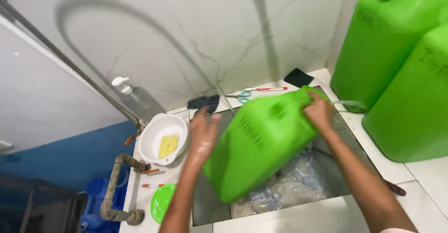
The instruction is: The person cleans a green plastic jerrycan and its lid in a sink. They use a sponge to scrub the exterior and a toothbrush to clean the interior and the lid, rinsing both with water from the tap. The jerrycan is then placed on the counter.
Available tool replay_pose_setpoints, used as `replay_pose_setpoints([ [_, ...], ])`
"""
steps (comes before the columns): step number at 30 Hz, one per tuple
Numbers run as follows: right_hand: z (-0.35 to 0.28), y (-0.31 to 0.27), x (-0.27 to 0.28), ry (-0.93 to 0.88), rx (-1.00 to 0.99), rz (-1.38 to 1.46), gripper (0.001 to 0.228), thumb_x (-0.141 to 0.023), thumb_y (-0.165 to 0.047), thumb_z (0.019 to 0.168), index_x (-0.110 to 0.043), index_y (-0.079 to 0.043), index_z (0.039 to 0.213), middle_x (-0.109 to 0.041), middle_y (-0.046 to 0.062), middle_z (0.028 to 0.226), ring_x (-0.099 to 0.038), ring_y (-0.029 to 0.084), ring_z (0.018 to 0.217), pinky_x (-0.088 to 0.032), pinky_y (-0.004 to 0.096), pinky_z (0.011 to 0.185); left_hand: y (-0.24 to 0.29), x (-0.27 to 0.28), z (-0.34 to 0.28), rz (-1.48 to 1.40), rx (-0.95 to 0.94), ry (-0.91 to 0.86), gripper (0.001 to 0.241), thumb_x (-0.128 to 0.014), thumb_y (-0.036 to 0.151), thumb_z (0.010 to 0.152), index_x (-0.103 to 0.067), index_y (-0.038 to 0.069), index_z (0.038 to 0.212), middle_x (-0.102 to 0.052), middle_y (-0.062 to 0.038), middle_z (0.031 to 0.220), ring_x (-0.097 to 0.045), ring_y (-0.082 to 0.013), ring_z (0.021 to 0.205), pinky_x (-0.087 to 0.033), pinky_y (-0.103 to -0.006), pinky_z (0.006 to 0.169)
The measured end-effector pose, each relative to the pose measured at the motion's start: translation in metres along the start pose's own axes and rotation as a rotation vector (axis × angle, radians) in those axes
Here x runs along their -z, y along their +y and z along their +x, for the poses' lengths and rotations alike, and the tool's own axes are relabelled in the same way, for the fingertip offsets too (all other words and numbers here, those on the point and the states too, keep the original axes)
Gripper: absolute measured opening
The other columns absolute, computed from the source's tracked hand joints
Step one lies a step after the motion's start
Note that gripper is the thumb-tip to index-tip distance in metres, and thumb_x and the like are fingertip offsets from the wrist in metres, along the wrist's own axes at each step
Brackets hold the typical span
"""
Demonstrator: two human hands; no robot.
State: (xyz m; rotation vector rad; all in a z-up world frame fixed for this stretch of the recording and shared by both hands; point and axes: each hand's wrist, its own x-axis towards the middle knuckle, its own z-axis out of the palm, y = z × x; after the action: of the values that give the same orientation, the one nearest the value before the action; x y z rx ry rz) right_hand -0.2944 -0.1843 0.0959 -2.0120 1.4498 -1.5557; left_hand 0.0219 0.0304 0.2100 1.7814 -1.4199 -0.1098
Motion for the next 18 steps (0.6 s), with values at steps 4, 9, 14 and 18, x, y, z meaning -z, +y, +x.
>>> replay_pose_setpoints([
  [4, -0.038, -0.085, -0.064, -0.382, 0.372, -0.25, 0.048, -0.079, -0.021, 0.071, -0.073, -0.009, 0.117, -0.073, 0.016, 0.085, -0.072, 0.034, 0.082, -0.054, 0.048, 0.074, -0.013, -0.104, -0.014, 0.259, 0.055, -0.374, 0.063, -0.079, 0.039, 0.08, -0.059, -0.002, 0.123, -0.067, -0.027, 0.118, -0.062, -0.0445, 0.113, -0.049, -0.052, 0.096],
  [9, -0.062, -0.096, -0.145, -0.854, 0.722, -0.221, 0.075, -0.087, -0.023, 0.058, -0.066, -0.002, 0.127, -0.073, 0.018, 0.094, -0.07, 0.037, 0.091, -0.05, 0.054, 0.083, -0.089, -0.155, -0.046, 0.121, 0.462, -0.325, 0.043, -0.068, 0.023, 0.084, -0.061, 0.003, 0.121, -0.071, -0.027, 0.107, -0.068, -0.045, 0.104, -0.053, -0.054, 0.09],
  [14, -0.011, -0.067, -0.275, -1.169, 0.004, 0.355, 0.025, -0.057, -0.009, 0.092, -0.069, 0.009, 0.106, -0.074, 0.024, 0.092, -0.074, 0.032, 0.076, -0.062, 0.047, 0.071, -0.137, -0.163, -0.073, -0.051, 0.674, -0.24, 0.046, -0.069, 0.022, 0.08, -0.062, 0.002, 0.122, -0.071, -0.026, 0.11, -0.069, -0.0432, 0.105, -0.055, -0.0502, 0.092],
  [18, 0.032, -0.081, -0.28, -1.369, -0.477, 0.223, 0.03, -0.047, -0.001, 0.095, -0.071, 0.017, 0.096, -0.074, 0.027, 0.082, -0.076, 0.027, 0.063, -0.063, 0.035, 0.057, -0.168, -0.16, -0.075, -0.059, 0.618, -0.156, 0.049, -0.071, 0.024, 0.079, -0.062, 0.001, 0.121, -0.071, -0.028, 0.11, -0.068, -0.0438, 0.106, -0.054, -0.0501, 0.092],
])
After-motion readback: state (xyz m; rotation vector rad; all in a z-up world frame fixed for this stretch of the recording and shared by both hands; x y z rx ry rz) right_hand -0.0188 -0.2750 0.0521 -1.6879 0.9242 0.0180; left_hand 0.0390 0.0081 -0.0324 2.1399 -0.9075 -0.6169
